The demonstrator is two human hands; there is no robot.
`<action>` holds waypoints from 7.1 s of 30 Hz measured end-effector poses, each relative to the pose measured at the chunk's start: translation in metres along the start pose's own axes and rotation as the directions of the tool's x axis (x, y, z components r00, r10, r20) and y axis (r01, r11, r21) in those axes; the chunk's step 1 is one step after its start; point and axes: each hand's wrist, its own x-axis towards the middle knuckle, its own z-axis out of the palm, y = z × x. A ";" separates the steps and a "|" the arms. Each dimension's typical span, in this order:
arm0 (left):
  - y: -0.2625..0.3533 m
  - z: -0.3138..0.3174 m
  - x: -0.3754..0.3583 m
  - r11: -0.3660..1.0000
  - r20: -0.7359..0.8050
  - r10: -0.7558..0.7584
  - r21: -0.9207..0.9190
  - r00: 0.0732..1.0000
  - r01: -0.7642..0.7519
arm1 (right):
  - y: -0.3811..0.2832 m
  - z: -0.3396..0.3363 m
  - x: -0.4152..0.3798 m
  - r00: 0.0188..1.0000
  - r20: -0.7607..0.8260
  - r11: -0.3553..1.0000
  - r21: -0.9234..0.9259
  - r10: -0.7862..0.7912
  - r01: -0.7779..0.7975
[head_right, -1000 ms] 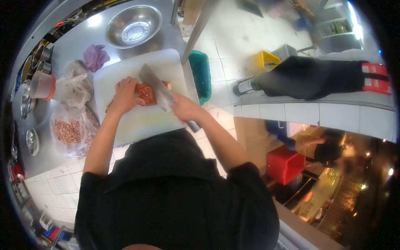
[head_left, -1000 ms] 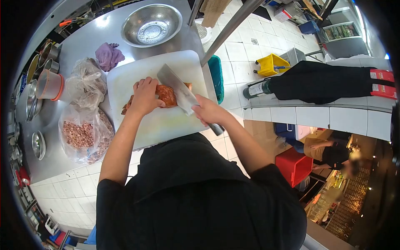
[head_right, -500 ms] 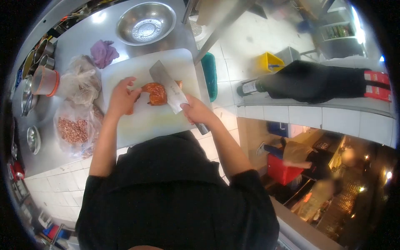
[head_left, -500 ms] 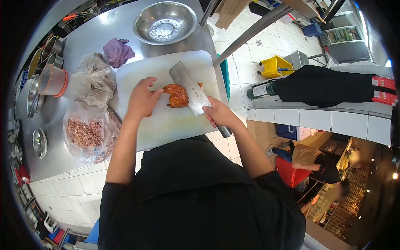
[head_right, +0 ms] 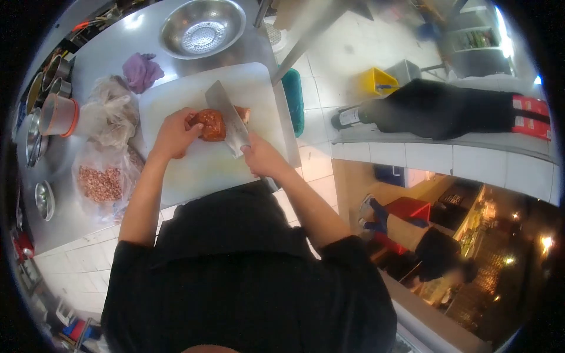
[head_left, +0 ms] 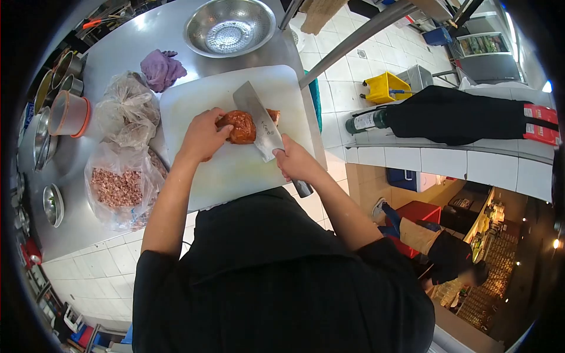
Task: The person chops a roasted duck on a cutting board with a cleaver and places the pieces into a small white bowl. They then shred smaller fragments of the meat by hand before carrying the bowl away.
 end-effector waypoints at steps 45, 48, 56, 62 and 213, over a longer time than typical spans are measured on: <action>0.058 0.076 0.002 0.879 -0.065 0.270 0.425 0.961 -0.218 | -0.012 -0.022 -0.038 0.880 -0.279 0.780 -0.608 -0.384 0.147; 0.062 0.082 0.003 0.880 -0.045 0.239 0.433 0.970 -0.197 | -0.017 -0.021 -0.043 0.895 -0.226 0.749 -0.643 -0.385 0.160; 0.060 0.082 0.007 0.873 0.006 0.200 0.453 0.980 -0.182 | -0.019 -0.028 -0.107 0.966 -0.114 0.664 -0.744 -0.233 0.072; 0.056 0.080 0.015 0.874 0.000 0.200 0.452 0.980 -0.178 | -0.014 -0.011 -0.034 0.955 -0.153 0.665 -0.745 -0.255 0.058; 0.055 0.121 0.015 0.940 -0.351 0.300 0.267 0.887 -0.212 | 0.070 -0.074 -0.111 0.974 -0.220 0.949 -0.315 -0.062 -0.011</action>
